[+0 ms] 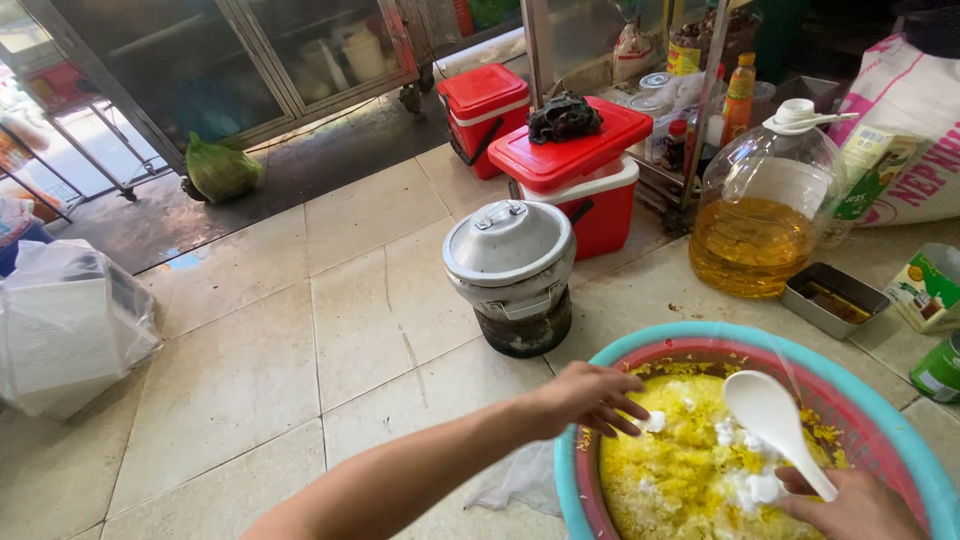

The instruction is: Mixing cooked yellow rice with condensed milk and sugar in a large basin.

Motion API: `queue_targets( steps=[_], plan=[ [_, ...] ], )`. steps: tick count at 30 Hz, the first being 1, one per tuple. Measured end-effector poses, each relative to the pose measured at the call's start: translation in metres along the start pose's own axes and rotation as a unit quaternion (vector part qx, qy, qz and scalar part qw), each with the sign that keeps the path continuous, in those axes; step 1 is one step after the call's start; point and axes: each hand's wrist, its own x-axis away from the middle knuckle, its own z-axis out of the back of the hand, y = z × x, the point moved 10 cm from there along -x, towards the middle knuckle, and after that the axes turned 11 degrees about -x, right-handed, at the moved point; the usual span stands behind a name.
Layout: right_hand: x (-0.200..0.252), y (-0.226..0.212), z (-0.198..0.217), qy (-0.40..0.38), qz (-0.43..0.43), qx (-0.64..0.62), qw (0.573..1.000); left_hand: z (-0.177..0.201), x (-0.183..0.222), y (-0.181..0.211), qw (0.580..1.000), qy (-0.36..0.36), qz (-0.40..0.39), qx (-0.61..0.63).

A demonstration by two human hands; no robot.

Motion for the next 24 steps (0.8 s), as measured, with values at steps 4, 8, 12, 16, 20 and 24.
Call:
queue_targets(
  steps=[4,8,12,16,20,24],
  plan=[
    [0.042,-0.025,0.005,-0.033,-0.036,0.114,0.992,0.062,0.016,-0.007,0.995,0.067,0.059,0.034],
    [0.097,-0.090,0.037,0.117,0.158,0.039,0.980,0.089,0.023,-0.022,0.959,0.087,0.080,-0.256],
    [0.141,-0.144,0.037,0.079,0.137,0.155,0.975,0.130,-0.037,-0.085,0.853,0.163,0.003,-0.495],
    [0.179,-0.201,0.040,0.058,0.147,0.185,0.970,0.108,-0.042,-0.080,0.903,0.235,-0.052,-0.355],
    [0.188,-0.244,0.033,0.031,0.189,0.335,0.923,0.088,-0.028,-0.075,0.911,0.289,-0.086,-0.280],
    [0.188,-0.281,0.021,0.032,0.265,0.431,0.862,0.088,-0.028,-0.071,0.902,0.332,-0.098,-0.259]
  ],
)
